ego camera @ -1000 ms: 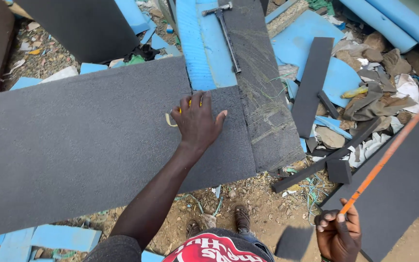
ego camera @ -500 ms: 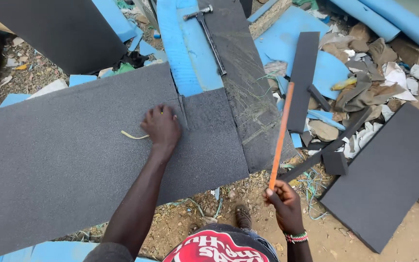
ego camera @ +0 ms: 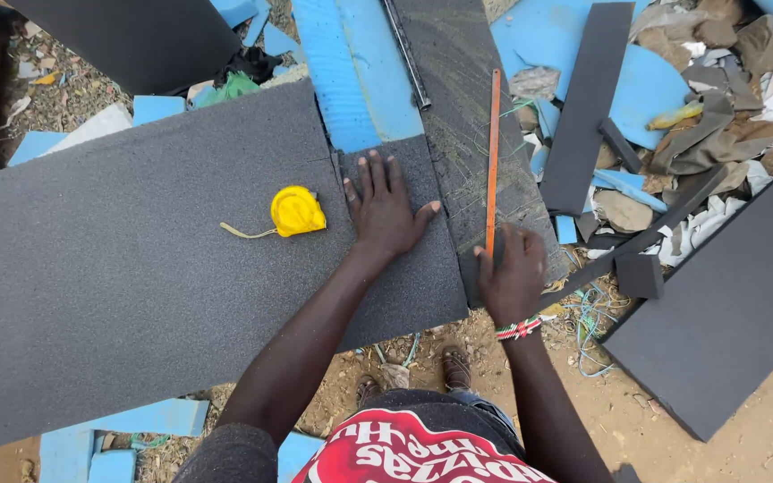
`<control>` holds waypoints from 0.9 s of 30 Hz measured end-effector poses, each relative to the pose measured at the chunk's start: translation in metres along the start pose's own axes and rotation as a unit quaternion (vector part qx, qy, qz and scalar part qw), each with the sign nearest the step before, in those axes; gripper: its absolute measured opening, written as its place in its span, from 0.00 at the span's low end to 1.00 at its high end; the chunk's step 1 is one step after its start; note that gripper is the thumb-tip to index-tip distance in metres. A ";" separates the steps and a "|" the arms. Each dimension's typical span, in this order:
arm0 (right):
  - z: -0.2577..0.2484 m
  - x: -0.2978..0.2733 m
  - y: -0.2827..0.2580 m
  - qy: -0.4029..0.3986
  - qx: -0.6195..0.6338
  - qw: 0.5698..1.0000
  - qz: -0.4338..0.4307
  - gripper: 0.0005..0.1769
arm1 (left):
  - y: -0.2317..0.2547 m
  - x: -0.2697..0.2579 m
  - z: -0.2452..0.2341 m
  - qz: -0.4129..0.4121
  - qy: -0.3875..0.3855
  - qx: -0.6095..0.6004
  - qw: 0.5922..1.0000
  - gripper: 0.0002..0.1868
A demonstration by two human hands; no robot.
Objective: Measuring and cutting large foam sheets using a tape measure and a blade for upholstery work
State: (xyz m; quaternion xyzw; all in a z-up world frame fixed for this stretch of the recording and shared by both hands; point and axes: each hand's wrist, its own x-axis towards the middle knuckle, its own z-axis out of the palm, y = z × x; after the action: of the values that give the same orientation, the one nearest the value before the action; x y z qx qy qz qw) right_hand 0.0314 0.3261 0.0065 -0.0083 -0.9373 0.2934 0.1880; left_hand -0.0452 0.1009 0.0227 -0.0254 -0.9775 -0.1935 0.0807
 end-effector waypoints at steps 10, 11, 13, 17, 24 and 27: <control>0.024 -0.001 -0.079 -0.178 0.147 0.969 -0.089 0.42 | -0.003 0.015 0.022 -0.047 0.024 -0.039 0.998 0.62; 0.029 0.002 -0.073 -0.205 0.133 0.965 -0.091 0.42 | 0.000 0.016 0.019 -0.052 0.025 -0.032 0.998 0.61; 0.038 0.009 -0.065 -0.238 0.122 0.959 -0.092 0.42 | 0.005 0.019 0.016 -0.062 0.021 -0.024 0.998 0.61; 0.054 0.019 -0.045 -0.309 0.109 0.943 -0.059 0.46 | 0.015 0.026 0.017 -0.082 0.008 0.023 0.996 0.62; 0.061 0.016 -0.033 -0.265 0.182 0.943 -0.083 0.46 | 0.015 0.032 0.037 -0.106 0.001 0.102 0.989 0.64; 0.073 -0.004 -0.027 -0.174 0.211 0.951 -0.144 0.42 | 0.010 0.029 0.039 -0.075 0.014 0.110 0.991 0.61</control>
State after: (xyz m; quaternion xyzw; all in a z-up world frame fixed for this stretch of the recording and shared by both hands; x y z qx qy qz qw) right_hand 0.0117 0.2633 -0.0350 0.2180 -0.8634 0.4511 0.0601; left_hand -0.0790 0.1258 -0.0038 0.0593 -0.9908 -0.0904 0.0815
